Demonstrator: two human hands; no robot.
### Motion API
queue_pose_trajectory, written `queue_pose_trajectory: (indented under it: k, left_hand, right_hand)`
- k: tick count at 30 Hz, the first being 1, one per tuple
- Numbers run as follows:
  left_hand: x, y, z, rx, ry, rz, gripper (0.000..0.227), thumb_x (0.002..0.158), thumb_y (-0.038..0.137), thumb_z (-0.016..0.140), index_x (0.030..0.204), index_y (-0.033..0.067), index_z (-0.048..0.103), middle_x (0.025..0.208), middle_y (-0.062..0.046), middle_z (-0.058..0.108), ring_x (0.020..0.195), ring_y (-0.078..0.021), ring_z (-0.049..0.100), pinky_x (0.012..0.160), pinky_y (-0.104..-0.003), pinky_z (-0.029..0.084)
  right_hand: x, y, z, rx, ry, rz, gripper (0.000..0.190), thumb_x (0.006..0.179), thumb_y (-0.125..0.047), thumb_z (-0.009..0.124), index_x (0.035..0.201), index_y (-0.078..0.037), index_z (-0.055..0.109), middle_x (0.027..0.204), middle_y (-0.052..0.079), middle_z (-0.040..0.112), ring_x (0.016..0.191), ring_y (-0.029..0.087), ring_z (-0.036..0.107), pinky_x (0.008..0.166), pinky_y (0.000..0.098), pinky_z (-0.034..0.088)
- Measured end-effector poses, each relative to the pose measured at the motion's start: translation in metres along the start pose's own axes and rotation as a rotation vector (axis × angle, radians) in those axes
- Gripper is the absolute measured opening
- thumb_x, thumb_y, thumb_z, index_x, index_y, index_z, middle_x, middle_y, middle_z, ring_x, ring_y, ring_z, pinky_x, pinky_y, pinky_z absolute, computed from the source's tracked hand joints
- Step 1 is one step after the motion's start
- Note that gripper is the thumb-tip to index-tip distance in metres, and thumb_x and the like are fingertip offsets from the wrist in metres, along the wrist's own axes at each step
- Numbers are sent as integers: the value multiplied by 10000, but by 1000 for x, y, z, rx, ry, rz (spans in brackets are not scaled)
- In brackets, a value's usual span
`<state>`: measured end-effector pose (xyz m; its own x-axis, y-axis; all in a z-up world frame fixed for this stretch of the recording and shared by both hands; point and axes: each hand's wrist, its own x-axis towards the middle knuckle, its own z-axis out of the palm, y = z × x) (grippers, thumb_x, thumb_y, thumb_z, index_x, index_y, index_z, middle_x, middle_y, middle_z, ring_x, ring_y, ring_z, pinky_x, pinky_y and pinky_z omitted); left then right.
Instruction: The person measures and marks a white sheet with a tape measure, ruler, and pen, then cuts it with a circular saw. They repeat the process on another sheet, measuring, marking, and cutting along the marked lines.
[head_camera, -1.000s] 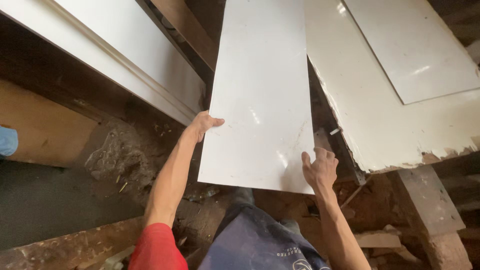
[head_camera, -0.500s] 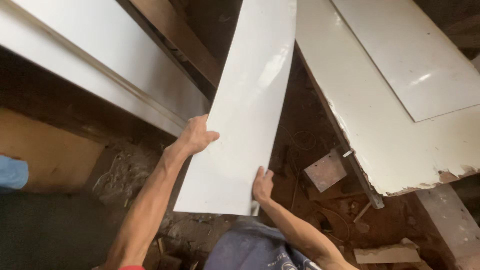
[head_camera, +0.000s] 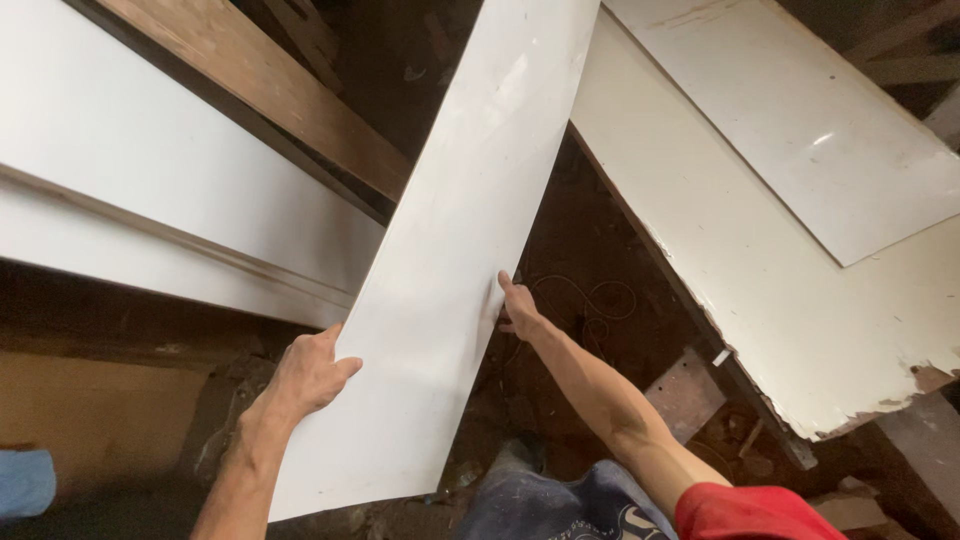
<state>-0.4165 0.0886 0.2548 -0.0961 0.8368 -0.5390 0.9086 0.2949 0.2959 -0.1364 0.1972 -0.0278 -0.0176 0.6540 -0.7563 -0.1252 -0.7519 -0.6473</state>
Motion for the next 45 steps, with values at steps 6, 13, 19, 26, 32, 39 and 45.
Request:
queue_pose_trajectory:
  k: [6,13,19,26,32,39,45]
  left_hand:
    - [48,-37,-27,86,88,-42,608,864,240,697,1446,151,546,1064,-175,752,1027,-319,723,985,-464,534]
    - [79,-69,-23,287,169,-30,484,907,281,695,1379,202,622,1048,-142,784,1037,-315,739,980,-460,559]
    - [130,-119,-36,229,252,-159,492,910,330,712,1391,248,649,1145,-182,751,1099,-390,699,982,-507,537]
    - [195,-116,-76,291,363,-227,557,916,416,713,1446,257,644,1209,-169,758,1129,-367,708,1025,-504,531]
    - [309,53,-91,245,770,227,627,933,602,698,1373,157,660,1184,-165,738,1031,-327,711,885,-472,577]
    - [444,282,-109,422,1379,687,748,1070,809,330,998,179,726,832,-17,699,769,-223,624,721,-404,418]
    - [488,330,-145,524,1326,683,814,1103,770,308,679,139,599,675,2,585,710,-203,518,726,-392,361]
  right_hand:
    - [50,-59,13,58,37,-24,882,967,-597,456,1597,-51,169,1615,231,270,1444,417,396,1108,609,456]
    - [91,-105,28,-429,414,-699,957,917,-295,756,1580,20,144,1485,314,336,1336,425,456,1088,528,452]
    - [76,-285,6,-697,795,-1831,977,795,-49,691,1647,-190,234,1623,197,201,1476,368,337,1207,500,461]
    - [59,-413,-10,-1369,419,-1795,83,876,-120,712,952,-153,707,1299,70,649,1353,280,488,1222,645,205]
    - [82,-431,5,-1268,326,-1702,189,893,-92,634,1068,-152,669,1212,69,630,1287,254,508,1246,611,163]
    - [191,-425,-137,-306,967,-1715,620,948,-98,724,1502,-143,449,1606,135,354,1475,301,357,1282,440,354]
    - [321,-349,-303,264,619,-545,748,977,-378,579,1548,-33,240,1564,231,300,1353,380,419,1100,507,393]
